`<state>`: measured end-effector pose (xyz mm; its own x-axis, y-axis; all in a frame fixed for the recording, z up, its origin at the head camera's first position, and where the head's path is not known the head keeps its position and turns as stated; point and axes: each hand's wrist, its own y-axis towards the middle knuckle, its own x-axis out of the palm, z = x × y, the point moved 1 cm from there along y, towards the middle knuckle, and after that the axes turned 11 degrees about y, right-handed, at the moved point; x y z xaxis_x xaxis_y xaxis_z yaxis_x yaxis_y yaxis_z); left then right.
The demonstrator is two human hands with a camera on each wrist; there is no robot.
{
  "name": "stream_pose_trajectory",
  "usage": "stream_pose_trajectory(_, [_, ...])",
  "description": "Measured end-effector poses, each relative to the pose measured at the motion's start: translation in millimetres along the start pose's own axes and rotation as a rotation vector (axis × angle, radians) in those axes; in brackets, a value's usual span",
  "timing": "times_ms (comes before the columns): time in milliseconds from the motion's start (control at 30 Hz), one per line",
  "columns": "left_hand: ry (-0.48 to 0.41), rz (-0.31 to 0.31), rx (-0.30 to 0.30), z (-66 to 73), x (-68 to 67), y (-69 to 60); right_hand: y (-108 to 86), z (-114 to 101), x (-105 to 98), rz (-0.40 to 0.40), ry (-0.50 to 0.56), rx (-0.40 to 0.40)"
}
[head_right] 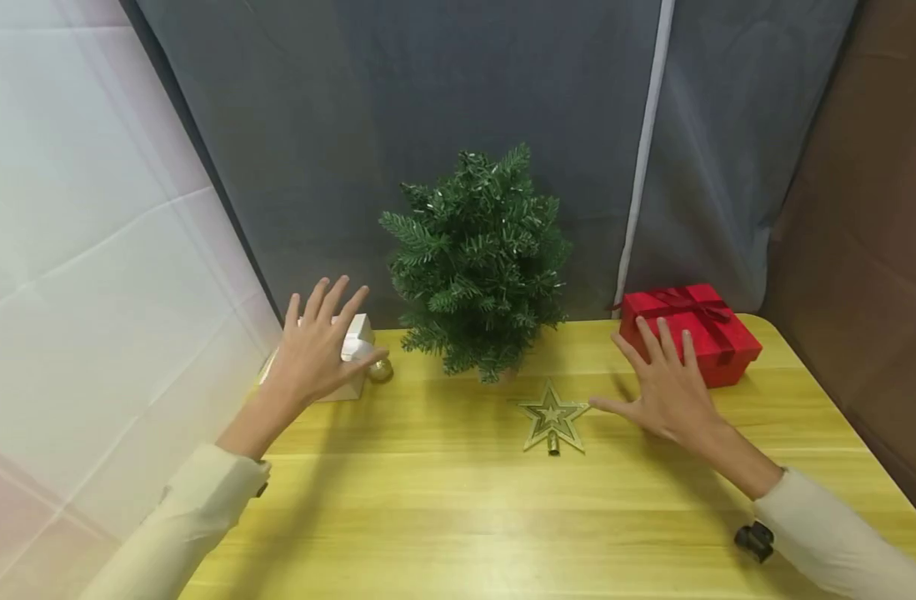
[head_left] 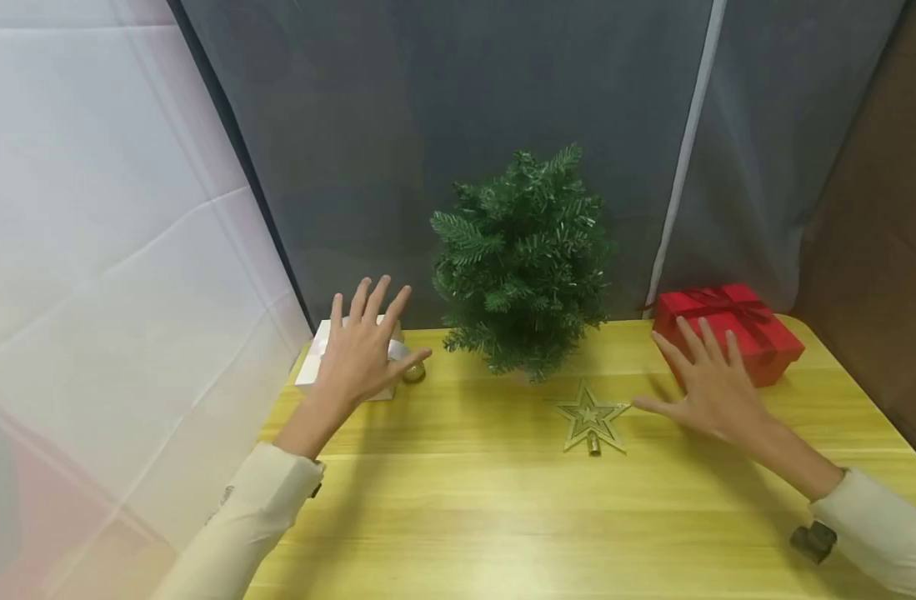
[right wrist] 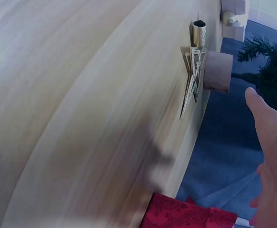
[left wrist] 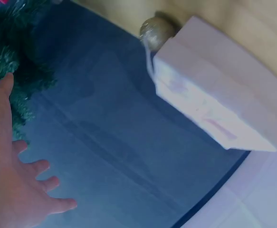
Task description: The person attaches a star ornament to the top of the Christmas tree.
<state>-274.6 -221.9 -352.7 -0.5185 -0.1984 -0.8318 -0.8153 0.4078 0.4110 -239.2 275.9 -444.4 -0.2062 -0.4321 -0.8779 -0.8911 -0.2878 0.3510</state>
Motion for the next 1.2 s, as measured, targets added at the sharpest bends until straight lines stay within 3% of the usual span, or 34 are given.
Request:
stream_pose_trajectory(200, [0.027,0.084,0.022,-2.4,-20.4,13.2,-1.5,-8.3,4.6,0.001,0.012,-0.020])
stream_pose_trajectory(633, [-0.058,0.252,0.026,-2.9,-61.5,42.6,-7.6,-19.6,26.2,-0.021,0.027,-0.079])
stream_pose_trajectory(1033, [-0.114,0.315,0.040,6.9,-90.2,67.5,-11.0,-28.0,42.9,-0.099,0.139,-0.103])
stream_pose_trajectory(1200, [-0.161,0.300,0.043,13.7,-98.0,79.7,-11.9,-30.1,49.2,-0.143,0.204,-0.112])
